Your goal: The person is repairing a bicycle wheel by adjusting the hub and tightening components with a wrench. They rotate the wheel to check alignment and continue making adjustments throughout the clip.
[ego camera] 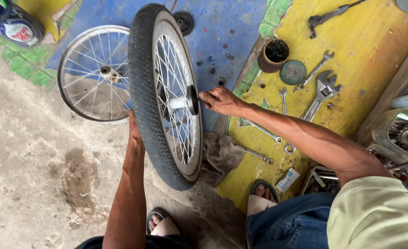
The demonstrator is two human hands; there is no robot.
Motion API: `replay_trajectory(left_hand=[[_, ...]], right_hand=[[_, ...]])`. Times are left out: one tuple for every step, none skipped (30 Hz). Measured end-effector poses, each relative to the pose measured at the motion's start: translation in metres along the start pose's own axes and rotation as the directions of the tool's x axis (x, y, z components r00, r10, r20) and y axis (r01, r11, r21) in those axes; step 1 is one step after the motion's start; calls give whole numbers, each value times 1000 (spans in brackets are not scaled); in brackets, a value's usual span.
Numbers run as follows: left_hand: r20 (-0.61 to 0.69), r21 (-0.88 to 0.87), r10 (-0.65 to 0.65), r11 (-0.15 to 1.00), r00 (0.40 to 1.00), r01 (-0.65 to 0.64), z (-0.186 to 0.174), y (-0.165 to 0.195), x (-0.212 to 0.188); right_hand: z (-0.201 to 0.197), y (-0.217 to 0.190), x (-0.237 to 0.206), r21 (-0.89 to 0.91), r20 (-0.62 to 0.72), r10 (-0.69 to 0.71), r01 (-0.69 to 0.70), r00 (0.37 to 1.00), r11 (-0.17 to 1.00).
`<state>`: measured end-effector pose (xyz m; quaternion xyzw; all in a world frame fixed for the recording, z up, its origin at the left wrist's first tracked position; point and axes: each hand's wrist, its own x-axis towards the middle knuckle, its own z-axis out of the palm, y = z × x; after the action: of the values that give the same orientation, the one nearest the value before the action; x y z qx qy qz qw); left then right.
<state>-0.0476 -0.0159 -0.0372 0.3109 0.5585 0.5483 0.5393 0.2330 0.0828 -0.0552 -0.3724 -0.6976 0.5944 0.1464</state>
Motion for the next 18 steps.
replay_trajectory(left_hand=[[49,-55,77,996,996,-75,-3,-1,2],[90,-115,151,983,984,-141,-7,-3,4],[42,-130,43,991,998,-38,-9,-4,6],[-3,-150,-65,987,998,64,-9,-3,10],[-43,-173,-166,972,985,157,-8,1,14],[28,-283,-90,954,996,95,-7,7,18],[89,-394,-12,918,996,46,-5,13,21],[141,-500,66,866,988,14,-5,20,22],[-18,-32,-2,999,1000,1,0,35,25],[-190,438,-8,894,982,92,6,54,26],[-153,342,41,940,987,14,11,73,19],[-117,238,98,969,988,-68,19,95,12],[-11,184,178,968,984,-173,29,115,3],[90,119,260,956,961,-270,41,132,-8],[150,197,319,918,936,-344,54,146,-18],[207,271,367,869,907,-414,69,153,-28],[210,274,388,858,897,-435,87,153,-36],[212,277,411,845,886,-458,102,153,-39]], right_hand=[[0,-2,2,5,-3,-25,25,1000,1000],[1,-4,3,9,-1,-47,47,999,999],[1,-6,3,-6,-8,-59,59,998,998],[0,-8,4,-21,-16,-72,72,997,997],[-2,-11,4,-41,-27,-92,91,995,995],[-4,-13,4,-49,-33,-57,56,998,997],[-6,-16,5,-56,-35,-20,18,999,998],[-8,-18,4,-60,-34,22,-24,999,998],[-10,-20,4,-56,-24,29,-30,999,998],[-12,-22,4,-52,-15,38,-38,999,998],[-14,-24,4,-50,-8,48,-48,999,998],[-14,-25,4,-25,1,40,-40,999,999],[-16,-25,4,-2,4,27,-27,1000,1000],[-16,-26,4,22,7,15,-15,1000,1000],[-18,-26,3,29,1,50,-50,999,998],[-21,-26,3,38,2,87,-87,996,996],[-23,-26,2,45,9,124,-124,992,991],[-27,-25,1,96,36,153,-156,988,983]])
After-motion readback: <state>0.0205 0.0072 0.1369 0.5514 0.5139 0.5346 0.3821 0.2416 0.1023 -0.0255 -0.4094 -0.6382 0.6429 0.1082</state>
